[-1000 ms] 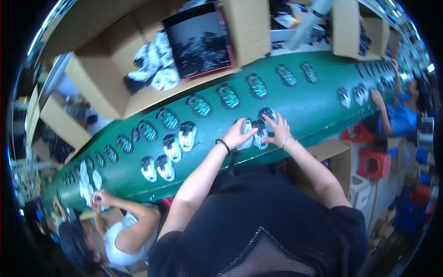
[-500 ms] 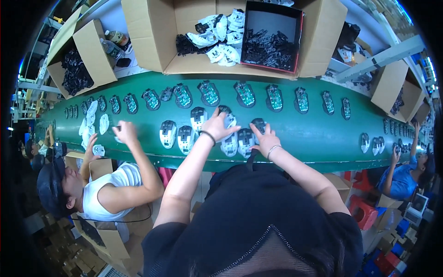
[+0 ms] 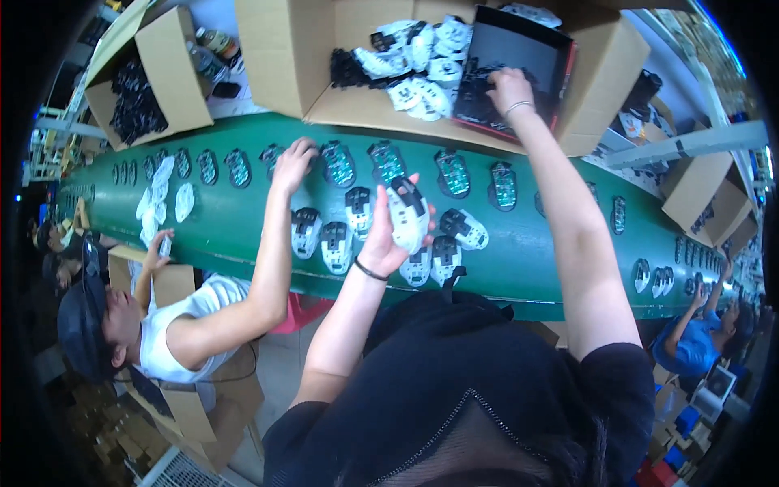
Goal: The person assembles computer mouse casings by fitting small components into the shells by hand and sliding the assembled casings along the conveyor belt.
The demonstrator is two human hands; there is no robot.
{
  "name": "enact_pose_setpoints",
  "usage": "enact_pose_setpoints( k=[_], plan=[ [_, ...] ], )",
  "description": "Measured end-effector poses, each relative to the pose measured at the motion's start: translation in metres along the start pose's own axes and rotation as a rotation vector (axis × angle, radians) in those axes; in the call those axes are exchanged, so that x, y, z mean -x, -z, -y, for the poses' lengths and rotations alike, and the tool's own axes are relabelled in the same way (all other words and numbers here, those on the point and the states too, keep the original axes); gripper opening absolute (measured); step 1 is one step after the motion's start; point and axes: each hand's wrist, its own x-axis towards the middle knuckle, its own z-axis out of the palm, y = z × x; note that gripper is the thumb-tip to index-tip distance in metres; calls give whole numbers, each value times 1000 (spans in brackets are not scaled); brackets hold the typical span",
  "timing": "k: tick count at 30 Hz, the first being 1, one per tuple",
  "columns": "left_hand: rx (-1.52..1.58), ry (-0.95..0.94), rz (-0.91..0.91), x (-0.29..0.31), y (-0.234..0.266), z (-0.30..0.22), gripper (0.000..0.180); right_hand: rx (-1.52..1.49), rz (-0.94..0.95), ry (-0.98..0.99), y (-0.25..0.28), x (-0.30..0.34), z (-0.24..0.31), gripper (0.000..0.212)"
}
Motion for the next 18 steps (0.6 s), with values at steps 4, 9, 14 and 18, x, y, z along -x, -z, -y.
enact_pose_setpoints(
  k=[4, 9, 14, 18],
  plan=[
    [-59, -50, -152, 8, -1, -7, 59, -210, 42, -98, -1, -3, -8, 8],
    [-147, -40, -255, 15, 2, -5, 55, -359, -186, 40, 6, 4, -17, 4],
    [-170, -4, -226, 16, -8, 5, 55, -1482, 188, -392, 28, 15, -16, 19],
    [-155, 4, -206, 20, -14, 8, 52, -2048, 351, -239, 62, 54, 13, 31]
  ],
)
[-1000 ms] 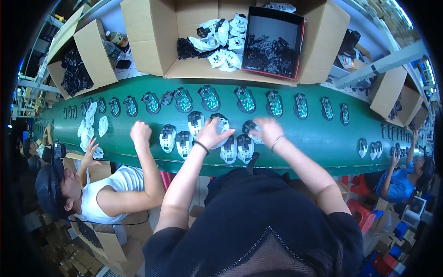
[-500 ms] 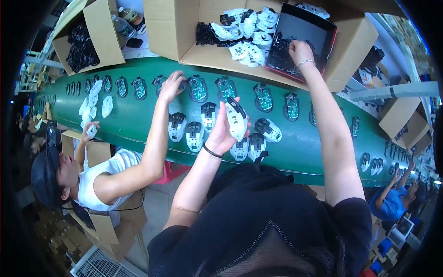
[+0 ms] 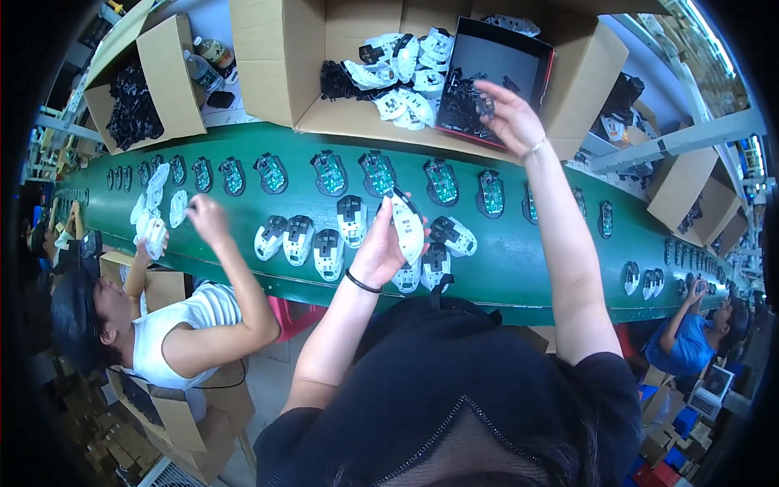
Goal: The person assembles computer mouse casings by fitting small components into the shells by hand and sliding the assembled casings along the conveyor belt.
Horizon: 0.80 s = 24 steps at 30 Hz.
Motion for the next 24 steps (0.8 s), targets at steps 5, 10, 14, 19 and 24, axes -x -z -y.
enact_pose_setpoints(
  k=[5, 10, 14, 19, 24],
  plan=[
    [-34, -10, -20, 9, -19, 0, 47, 83, -49, -5, -67, 79, -24, 20],
    [-88, -32, 38, 10, -31, 15, 40, 500, -148, 261, -112, 142, -41, 13],
    [-58, -63, -15, 19, -50, 26, 36, 708, -370, 183, -135, 168, -37, 14],
    [-59, -142, 77, 24, -56, 35, 29, 1314, -211, 717, -151, 180, -45, 24],
    [-44, -163, 40, 31, -60, 32, 26, 1279, -136, 734, -149, 181, -48, 29]
  ],
)
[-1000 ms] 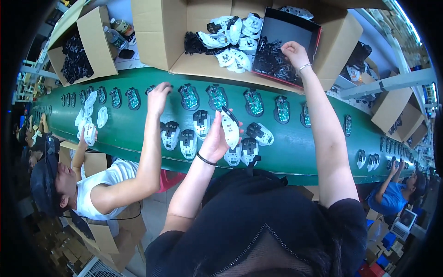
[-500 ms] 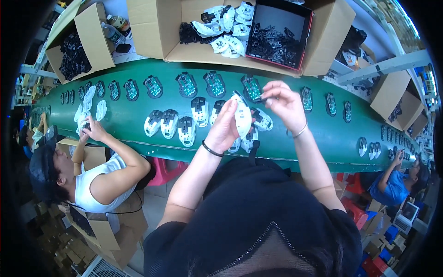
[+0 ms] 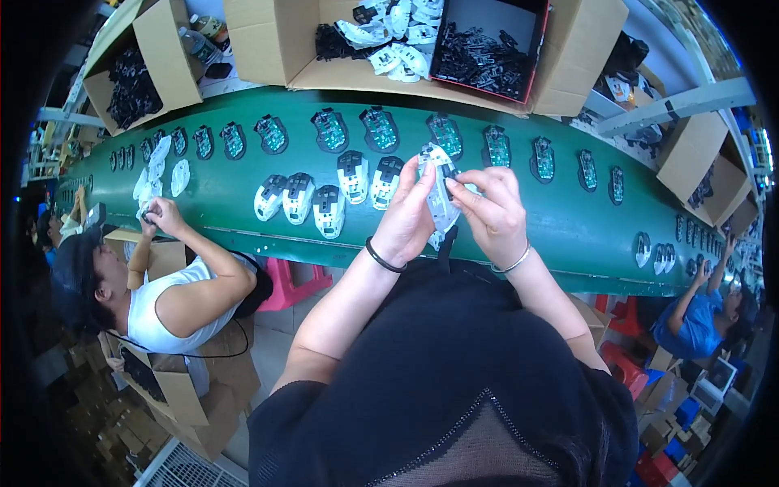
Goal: The person assembles computer mouse casings by fitting small components into the shells by hand and sliding the assembled casings along the conveyor belt.
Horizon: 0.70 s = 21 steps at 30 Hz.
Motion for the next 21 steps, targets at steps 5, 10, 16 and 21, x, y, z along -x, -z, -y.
enact_pose_setpoints(
  k=[5, 10, 16, 21],
  plan=[
    [-8, 10, 17, 4, 4, -9, 29, 13, 63, 22, 0, -8, 3, 30],
    [-136, -27, 7, 6, -5, -14, 37, -160, 25, -159, -7, -1, -7, 27],
    [-115, -2, 183, 6, 9, -19, 67, -454, 58, -382, -1, -5, -7, 33],
    [-140, 16, 243, 9, 6, -27, 80, -975, 174, -731, -5, -14, -11, 52]
  ],
)
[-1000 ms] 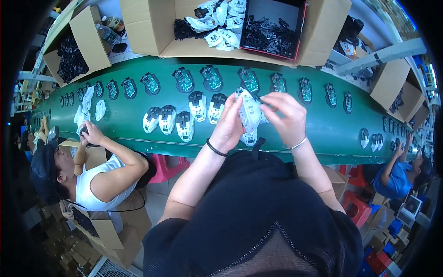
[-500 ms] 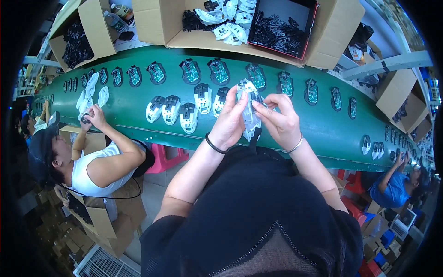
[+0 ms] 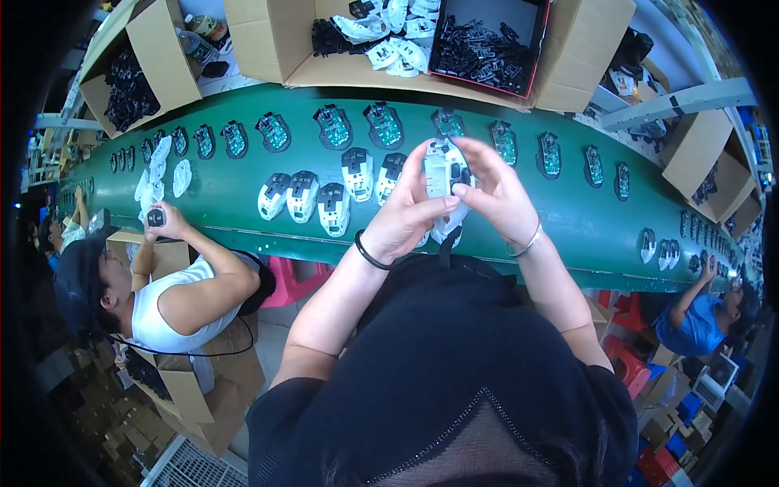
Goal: The person assembles computer mouse casings by fitting small components into the shells by hand and sliding the assembled casings along the conveyor belt.
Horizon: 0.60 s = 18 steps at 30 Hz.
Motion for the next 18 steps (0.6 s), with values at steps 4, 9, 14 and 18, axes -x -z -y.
enact_pose_setpoints(
  k=[4, 9, 14, 18],
  plan=[
    [57, 2, 51, 2, 7, -1, 86, 6, 41, -75, -3, 0, 1, 56],
    [21, -7, 83, 5, 11, -4, 88, -34, 55, -76, -7, -2, -2, 52],
    [11, -43, 107, 6, 25, -2, 87, 25, 50, 11, -16, -9, -20, 47],
    [109, -19, 68, 11, 39, 0, 83, -6, 78, -85, -23, -16, -26, 48]
  ],
)
